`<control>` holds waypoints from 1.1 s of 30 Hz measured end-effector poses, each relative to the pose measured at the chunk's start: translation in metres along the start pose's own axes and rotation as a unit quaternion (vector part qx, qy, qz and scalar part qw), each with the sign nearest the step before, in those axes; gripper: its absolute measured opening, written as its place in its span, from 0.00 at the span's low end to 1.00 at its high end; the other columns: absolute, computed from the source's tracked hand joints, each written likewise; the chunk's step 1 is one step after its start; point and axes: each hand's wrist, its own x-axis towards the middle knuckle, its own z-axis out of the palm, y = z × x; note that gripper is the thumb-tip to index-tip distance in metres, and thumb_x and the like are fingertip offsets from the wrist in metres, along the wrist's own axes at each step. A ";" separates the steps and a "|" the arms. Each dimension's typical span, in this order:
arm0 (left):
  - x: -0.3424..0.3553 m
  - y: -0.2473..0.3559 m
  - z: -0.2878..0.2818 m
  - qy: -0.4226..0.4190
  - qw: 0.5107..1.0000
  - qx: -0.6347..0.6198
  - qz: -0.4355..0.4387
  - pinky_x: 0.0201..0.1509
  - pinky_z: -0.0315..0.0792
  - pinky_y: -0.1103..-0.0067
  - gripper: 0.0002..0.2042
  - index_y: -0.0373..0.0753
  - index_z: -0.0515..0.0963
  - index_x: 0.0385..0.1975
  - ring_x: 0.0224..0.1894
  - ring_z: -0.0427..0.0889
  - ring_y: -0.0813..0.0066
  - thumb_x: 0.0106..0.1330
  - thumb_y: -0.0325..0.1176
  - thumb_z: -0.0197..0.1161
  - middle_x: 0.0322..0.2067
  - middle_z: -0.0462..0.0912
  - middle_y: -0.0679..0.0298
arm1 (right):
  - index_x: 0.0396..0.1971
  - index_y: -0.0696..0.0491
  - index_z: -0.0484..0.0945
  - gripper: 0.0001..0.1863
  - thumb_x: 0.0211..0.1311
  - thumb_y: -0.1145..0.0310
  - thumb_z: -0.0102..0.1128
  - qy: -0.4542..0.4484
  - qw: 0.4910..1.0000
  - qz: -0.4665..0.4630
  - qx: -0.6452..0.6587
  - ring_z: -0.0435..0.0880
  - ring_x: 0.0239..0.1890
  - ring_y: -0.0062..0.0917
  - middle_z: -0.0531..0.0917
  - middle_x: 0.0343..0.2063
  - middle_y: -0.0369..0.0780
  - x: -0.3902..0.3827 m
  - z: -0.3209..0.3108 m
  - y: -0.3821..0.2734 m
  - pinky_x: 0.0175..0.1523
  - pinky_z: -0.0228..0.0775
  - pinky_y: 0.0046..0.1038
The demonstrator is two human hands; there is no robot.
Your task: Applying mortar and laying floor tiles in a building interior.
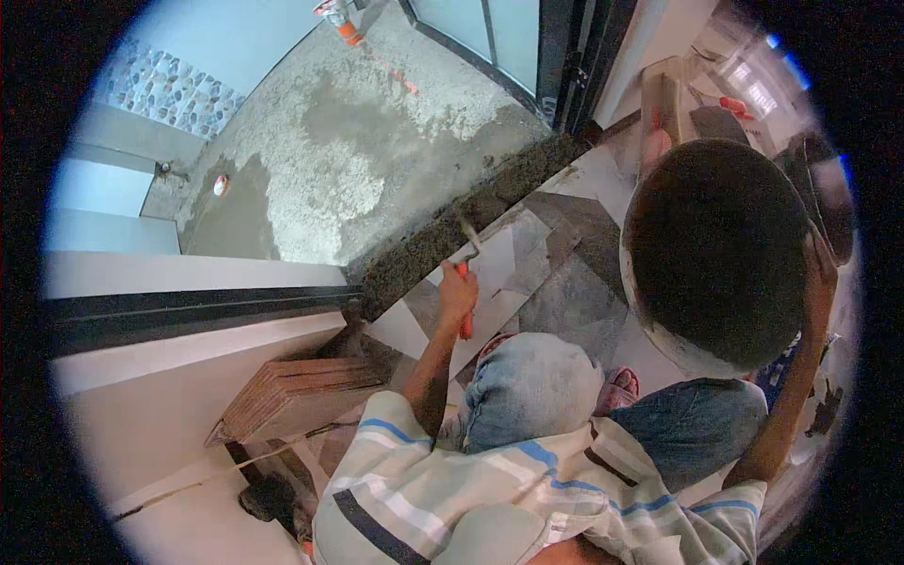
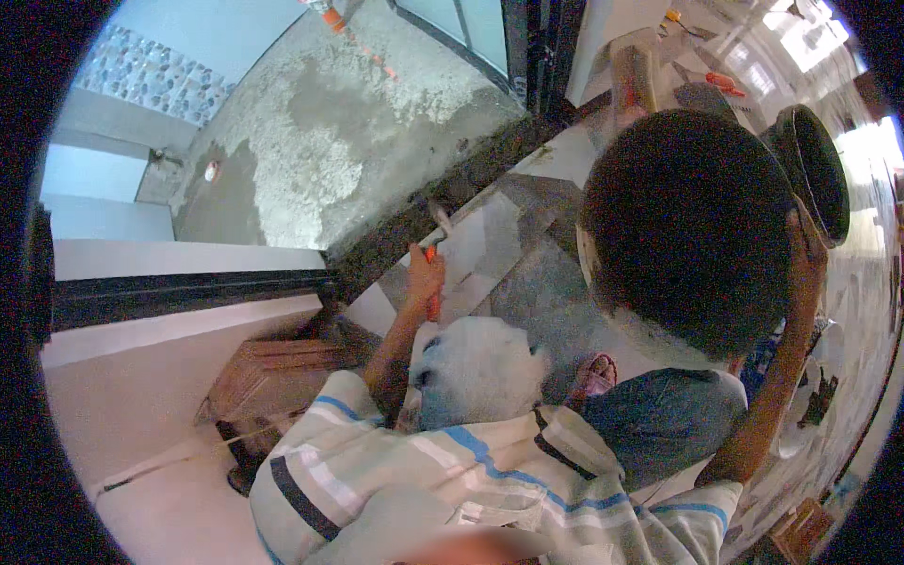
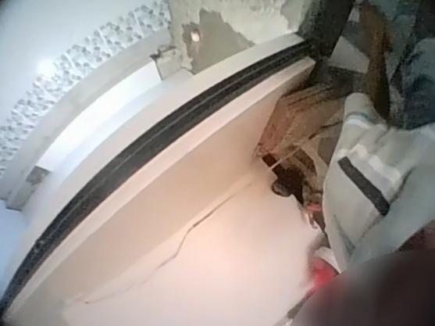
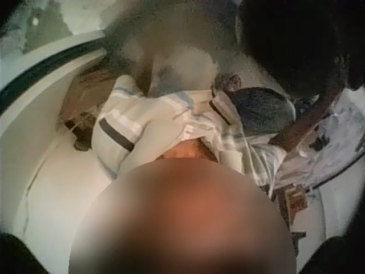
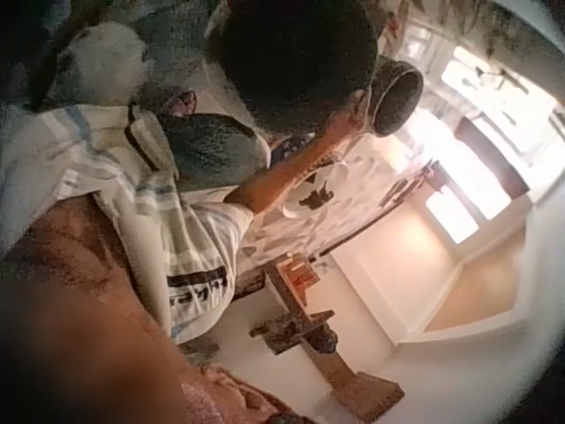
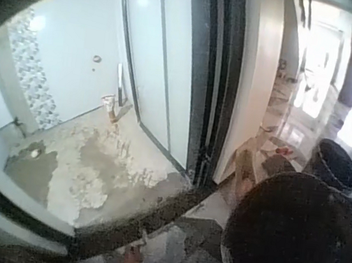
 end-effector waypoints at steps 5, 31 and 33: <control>-0.020 0.006 -0.006 0.032 0.999 0.041 -0.015 0.37 0.70 0.57 0.18 0.35 0.61 0.42 0.36 0.78 0.41 0.58 0.36 0.56 0.32 0.78 0.41 | 0.52 0.57 0.73 0.20 0.66 0.60 0.49 0.005 1.000 -0.022 -0.008 0.73 0.53 0.27 0.77 0.50 0.43 -0.002 0.002 0.009 0.60 0.59 0.27; -0.064 -0.049 -0.088 0.117 0.989 -0.003 -0.088 0.37 0.69 0.54 0.19 0.35 0.61 0.46 0.35 0.76 0.37 0.60 0.38 0.54 0.30 0.77 0.40 | 0.54 0.59 0.70 0.20 0.67 0.64 0.45 -0.023 1.000 -0.021 0.005 0.69 0.58 0.30 0.73 0.55 0.44 0.006 -0.004 0.045 0.63 0.55 0.28; -0.063 -0.030 -0.085 0.087 0.993 0.031 -0.071 0.38 0.69 0.54 0.18 0.36 0.61 0.45 0.35 0.76 0.36 0.60 0.38 0.54 0.30 0.77 0.39 | 0.55 0.58 0.70 0.20 0.68 0.64 0.45 -0.031 0.996 -0.088 -0.005 0.69 0.58 0.30 0.72 0.55 0.44 0.013 -0.009 0.075 0.63 0.55 0.28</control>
